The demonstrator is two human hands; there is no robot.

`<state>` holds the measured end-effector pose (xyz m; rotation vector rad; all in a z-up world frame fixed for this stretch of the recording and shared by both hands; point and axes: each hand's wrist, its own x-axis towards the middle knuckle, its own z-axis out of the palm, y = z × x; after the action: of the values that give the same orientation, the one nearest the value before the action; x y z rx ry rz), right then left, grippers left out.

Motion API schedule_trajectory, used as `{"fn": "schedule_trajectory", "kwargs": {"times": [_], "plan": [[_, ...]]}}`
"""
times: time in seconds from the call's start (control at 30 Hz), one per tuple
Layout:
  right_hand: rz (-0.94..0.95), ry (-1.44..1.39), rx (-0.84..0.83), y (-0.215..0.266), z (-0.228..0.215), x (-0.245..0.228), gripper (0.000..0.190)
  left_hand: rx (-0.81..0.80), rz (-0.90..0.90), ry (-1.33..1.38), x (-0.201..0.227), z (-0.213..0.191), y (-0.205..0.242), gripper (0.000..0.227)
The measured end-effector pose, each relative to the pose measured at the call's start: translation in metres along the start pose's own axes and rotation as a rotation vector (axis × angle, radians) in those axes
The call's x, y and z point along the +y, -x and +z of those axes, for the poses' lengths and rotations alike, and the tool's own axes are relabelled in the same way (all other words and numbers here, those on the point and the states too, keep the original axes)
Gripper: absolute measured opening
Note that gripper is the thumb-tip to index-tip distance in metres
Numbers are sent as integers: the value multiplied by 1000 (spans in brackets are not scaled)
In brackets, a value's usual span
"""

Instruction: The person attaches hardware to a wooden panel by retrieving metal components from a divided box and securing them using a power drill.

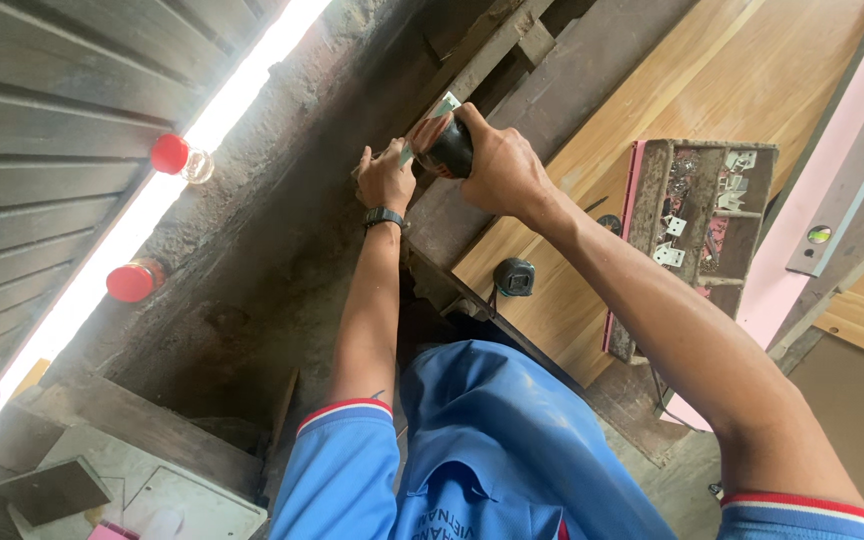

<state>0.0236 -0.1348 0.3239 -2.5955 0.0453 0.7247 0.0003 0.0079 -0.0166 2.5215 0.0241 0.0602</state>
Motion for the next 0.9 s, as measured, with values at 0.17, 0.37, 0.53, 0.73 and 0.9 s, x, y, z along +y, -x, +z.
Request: {"fn": "schedule_trajectory", "kwargs": {"times": [0.17,0.37,0.53,0.73,0.9], "plan": [[13,-9,1,0,1,2,79,-10,-5,-5,-1,5,-2,35],[43,13,-50,-2,0,0,79,-1,2,-26,0,1,-2,35],[84,-20,-74,5,-6,-10,73,-57,-37,-35,1,0,1,33],[115,-50,-103,5,-9,-13,75,-46,-48,-58,6,-3,-4,32],[64,-92,-96,12,-13,-16,75,-132,-135,-62,29,-42,0,39]]}}
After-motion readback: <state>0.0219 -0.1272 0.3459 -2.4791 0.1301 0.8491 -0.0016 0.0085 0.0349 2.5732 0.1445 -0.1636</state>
